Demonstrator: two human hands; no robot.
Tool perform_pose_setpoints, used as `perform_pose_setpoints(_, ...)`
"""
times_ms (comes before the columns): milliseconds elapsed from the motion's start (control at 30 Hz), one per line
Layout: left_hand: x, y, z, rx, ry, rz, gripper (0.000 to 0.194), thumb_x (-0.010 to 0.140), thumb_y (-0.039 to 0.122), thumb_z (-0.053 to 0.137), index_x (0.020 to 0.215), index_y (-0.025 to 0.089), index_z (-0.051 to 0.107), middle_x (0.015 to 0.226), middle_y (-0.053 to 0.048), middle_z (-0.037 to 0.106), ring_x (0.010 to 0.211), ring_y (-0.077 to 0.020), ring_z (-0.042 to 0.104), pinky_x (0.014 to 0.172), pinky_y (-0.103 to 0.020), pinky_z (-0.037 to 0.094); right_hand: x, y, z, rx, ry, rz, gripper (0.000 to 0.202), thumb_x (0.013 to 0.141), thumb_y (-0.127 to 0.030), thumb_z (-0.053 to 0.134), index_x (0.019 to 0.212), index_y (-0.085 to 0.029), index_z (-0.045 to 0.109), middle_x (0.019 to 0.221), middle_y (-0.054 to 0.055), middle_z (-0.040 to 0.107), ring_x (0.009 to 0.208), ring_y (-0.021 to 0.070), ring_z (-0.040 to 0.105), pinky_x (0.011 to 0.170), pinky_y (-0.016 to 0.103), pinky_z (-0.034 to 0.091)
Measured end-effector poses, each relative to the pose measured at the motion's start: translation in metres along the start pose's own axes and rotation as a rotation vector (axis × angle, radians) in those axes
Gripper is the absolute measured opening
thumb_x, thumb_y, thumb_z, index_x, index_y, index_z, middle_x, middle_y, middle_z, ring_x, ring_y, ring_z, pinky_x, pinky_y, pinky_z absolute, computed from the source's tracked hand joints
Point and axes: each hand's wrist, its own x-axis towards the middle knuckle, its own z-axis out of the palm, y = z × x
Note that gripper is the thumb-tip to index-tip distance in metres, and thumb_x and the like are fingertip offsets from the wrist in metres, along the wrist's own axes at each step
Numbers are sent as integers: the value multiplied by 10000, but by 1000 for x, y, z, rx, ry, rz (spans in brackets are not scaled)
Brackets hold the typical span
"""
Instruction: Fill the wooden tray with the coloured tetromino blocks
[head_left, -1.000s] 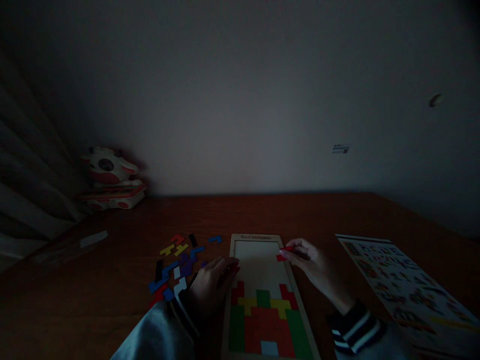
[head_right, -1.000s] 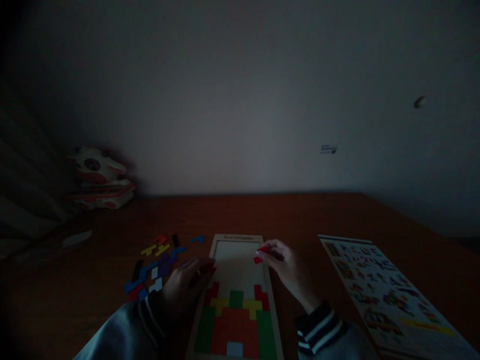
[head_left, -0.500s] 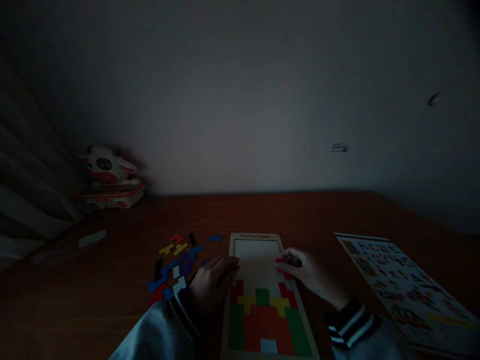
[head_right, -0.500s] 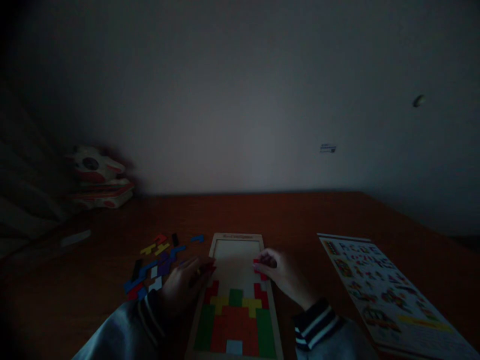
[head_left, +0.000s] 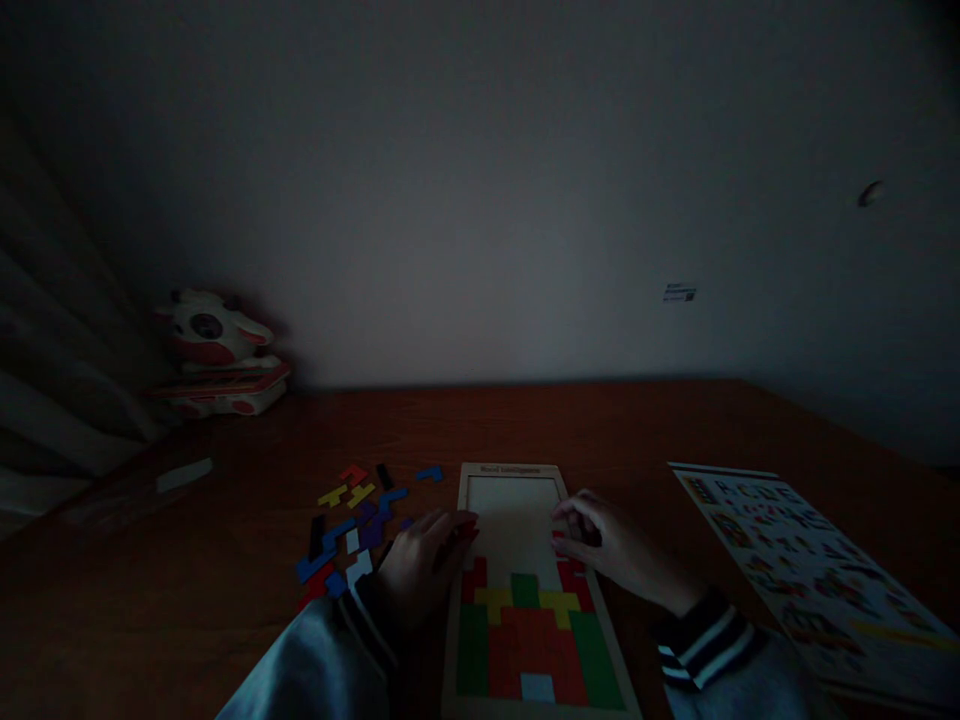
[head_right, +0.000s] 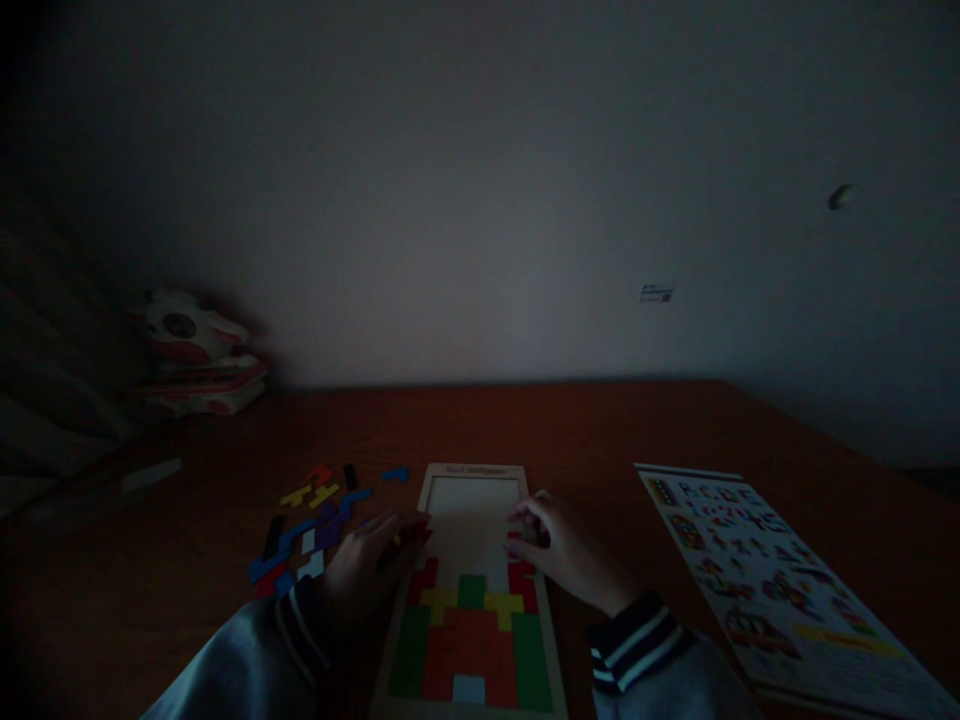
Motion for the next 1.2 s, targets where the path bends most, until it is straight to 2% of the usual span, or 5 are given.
perform_pose_setpoints(167, 0, 0, -1, -4, -4, 4, 234, 919, 238, 494, 1129, 241, 596, 1035, -42, 688, 925, -188, 660, 793, -292, 527, -2, -5, -5, 7, -84, 4, 160, 851, -361, 614, 873, -207, 649, 887, 22, 576, 744, 149, 575, 668, 266, 466)
perform_pose_setpoints(567, -2, -2, 1, -10, 2, -11, 179, 925, 258, 502, 1076, 248, 596, 996, -30, 685, 905, -183, 652, 769, -289, 515, -2, -3, 1, -36, -18, -23, 149, 867, -340, 581, 942, -212, 592, 877, 28, 591, 799, 171, 585, 730, 301, 489)
perform_pose_setpoints(800, -2, -2, 2, -15, 22, -29, 173, 927, 286, 509, 1074, 258, 598, 971, -19, 691, 888, -177, 659, 756, -279, 516, -4, -5, -2, -42, -72, -15, 178, 877, -377, 567, 898, -204, 600, 890, 29, 577, 765, 155, 586, 695, 284, 486)
perform_pose_setpoints(967, -1, 1, 1, -92, 37, -110, 225, 922, 322, 510, 1121, 237, 573, 882, -12, 705, 769, -158, 675, 673, -249, 529, -3, -8, -1, -29, -27, -1, 231, 903, -411, 524, 849, -199, 600, 858, 31, 587, 779, 165, 593, 714, 293, 480)
perform_pose_setpoints(1200, 1, 1, 0, -134, 65, -123, 185, 890, 284, 542, 1050, 208, 596, 870, -29, 712, 763, -166, 678, 663, -259, 536, -1, -13, 0, 11, 40, 11, 312, 928, -477, 462, 867, -206, 604, 825, 29, 609, 740, 161, 595, 684, 278, 478)
